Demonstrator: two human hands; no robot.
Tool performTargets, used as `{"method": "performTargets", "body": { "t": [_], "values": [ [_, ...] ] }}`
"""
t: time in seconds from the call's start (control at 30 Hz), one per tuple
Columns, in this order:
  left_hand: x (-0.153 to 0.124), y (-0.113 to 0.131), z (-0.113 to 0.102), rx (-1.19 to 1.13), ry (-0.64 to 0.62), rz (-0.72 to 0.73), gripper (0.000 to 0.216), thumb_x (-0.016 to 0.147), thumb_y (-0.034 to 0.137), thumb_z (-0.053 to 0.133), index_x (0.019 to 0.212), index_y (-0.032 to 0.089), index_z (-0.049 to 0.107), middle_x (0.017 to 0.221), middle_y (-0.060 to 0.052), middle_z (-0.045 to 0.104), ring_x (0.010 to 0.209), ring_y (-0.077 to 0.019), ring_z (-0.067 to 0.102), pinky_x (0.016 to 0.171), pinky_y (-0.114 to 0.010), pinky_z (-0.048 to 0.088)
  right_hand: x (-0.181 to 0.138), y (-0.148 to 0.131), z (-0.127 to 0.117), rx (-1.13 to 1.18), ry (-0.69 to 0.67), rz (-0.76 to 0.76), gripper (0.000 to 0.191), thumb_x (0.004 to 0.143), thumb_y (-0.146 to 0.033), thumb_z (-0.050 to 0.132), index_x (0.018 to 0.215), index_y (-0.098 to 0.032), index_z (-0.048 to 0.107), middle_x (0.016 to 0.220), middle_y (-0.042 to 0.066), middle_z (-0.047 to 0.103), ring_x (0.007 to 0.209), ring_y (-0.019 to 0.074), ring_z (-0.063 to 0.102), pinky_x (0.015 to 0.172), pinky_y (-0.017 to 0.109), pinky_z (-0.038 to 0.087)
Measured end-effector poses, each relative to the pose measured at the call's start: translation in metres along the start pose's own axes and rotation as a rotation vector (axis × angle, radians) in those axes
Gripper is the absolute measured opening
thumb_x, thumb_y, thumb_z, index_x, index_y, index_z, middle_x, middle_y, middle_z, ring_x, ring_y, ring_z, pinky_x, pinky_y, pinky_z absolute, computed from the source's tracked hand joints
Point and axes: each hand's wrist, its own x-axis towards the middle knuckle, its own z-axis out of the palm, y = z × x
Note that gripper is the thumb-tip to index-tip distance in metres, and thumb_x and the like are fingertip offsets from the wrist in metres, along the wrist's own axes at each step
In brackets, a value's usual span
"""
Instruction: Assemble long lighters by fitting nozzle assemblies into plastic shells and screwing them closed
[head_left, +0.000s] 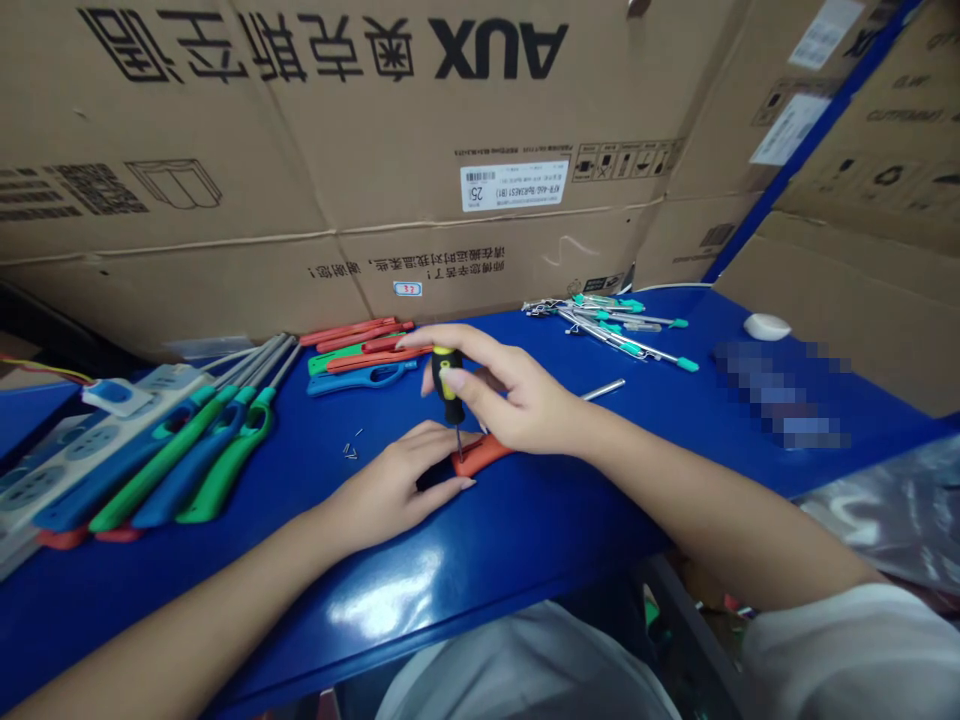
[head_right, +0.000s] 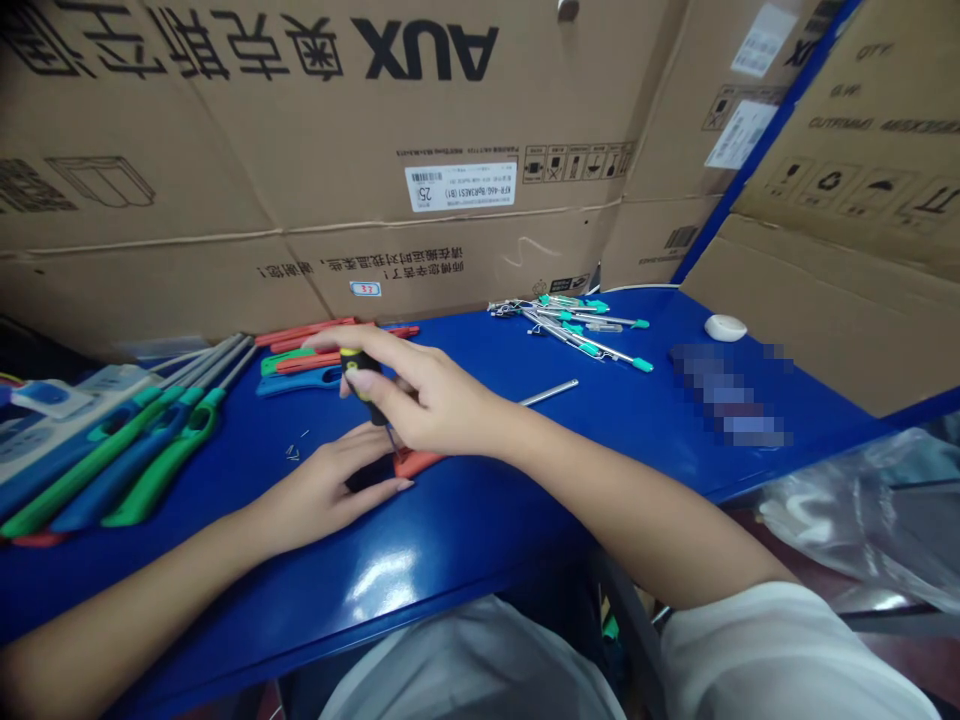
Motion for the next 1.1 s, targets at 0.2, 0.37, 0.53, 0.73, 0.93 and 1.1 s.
{"method": "performTargets", "body": {
  "t": [0.2, 0.37, 0.53, 0.73, 0.93, 1.1],
  "values": [
    [-0.0004, -0.0015, 0.0008, 0.004, 0.007, 0.009, 0.035, 0.100, 0.031, 0.061, 0.134, 0.022, 0.061, 0.129, -0.008, 0.070, 0.121, -0.0245, 0.062, 0.106, -0.043, 0.050, -0.0030, 0.0016, -0.0048, -0.270, 0.054, -0.183, 0.042, 0.105, -0.047, 0.047, 0.132, -0.018, 0.062, 0.114, 0.007, 0.075, 0.099, 0.0165, 0.071, 0.087, 0.028, 0.054],
    [-0.0001, -0.0009, -0.0002, 0.011, 0.005, -0.005, 0.035, 0.100, 0.031, 0.061, 0.134, 0.022, 0.061, 0.130, -0.009, 0.069, 0.120, -0.0251, 0.063, 0.106, -0.045, 0.051, -0.0001, -0.0036, -0.0055, -0.029, -0.057, -0.075, 0.041, 0.109, -0.032, 0.036, 0.145, -0.019, 0.052, 0.123, 0.007, 0.071, 0.099, 0.0120, 0.069, 0.079, 0.023, 0.055],
    [0.0001, -0.0006, 0.0003, -0.017, 0.011, 0.022, 0.035, 0.100, 0.030, 0.061, 0.134, 0.022, 0.062, 0.132, -0.008, 0.069, 0.126, -0.0245, 0.061, 0.110, -0.044, 0.048, -0.0040, 0.0030, -0.0002, -0.329, 0.110, -0.174, 0.048, 0.101, -0.052, 0.054, 0.135, -0.019, 0.063, 0.105, 0.005, 0.075, 0.092, 0.0150, 0.070, 0.080, 0.025, 0.055],
    [-0.0006, -0.0004, -0.0005, -0.009, 0.011, -0.009, 0.033, 0.100, 0.031, 0.062, 0.132, 0.024, 0.063, 0.126, -0.006, 0.071, 0.119, -0.0244, 0.063, 0.105, -0.043, 0.052, -0.0013, -0.0014, -0.0014, -0.111, 0.015, -0.105, 0.041, 0.109, -0.029, 0.036, 0.144, -0.019, 0.053, 0.126, 0.008, 0.070, 0.109, 0.0143, 0.067, 0.092, 0.028, 0.056],
    [0.0003, 0.0010, -0.0009, -0.018, 0.021, 0.015, 0.036, 0.100, 0.030, 0.062, 0.136, 0.026, 0.062, 0.130, -0.006, 0.070, 0.123, -0.0246, 0.062, 0.108, -0.044, 0.050, -0.0015, -0.0013, -0.0020, -0.303, 0.132, -0.165, 0.036, 0.103, -0.038, 0.052, 0.129, -0.016, 0.066, 0.117, 0.009, 0.074, 0.102, 0.0172, 0.070, 0.083, 0.027, 0.056],
    [-0.0003, 0.0001, -0.0004, -0.008, 0.002, -0.005, 0.040, 0.100, 0.033, 0.061, 0.140, 0.025, 0.058, 0.128, -0.007, 0.070, 0.122, -0.0249, 0.061, 0.106, -0.044, 0.051, 0.0000, -0.0031, -0.0037, -0.115, 0.088, -0.041, 0.037, 0.107, -0.031, 0.044, 0.136, -0.015, 0.061, 0.109, 0.007, 0.075, 0.083, 0.0116, 0.068, 0.073, 0.024, 0.056]
  ]
}}
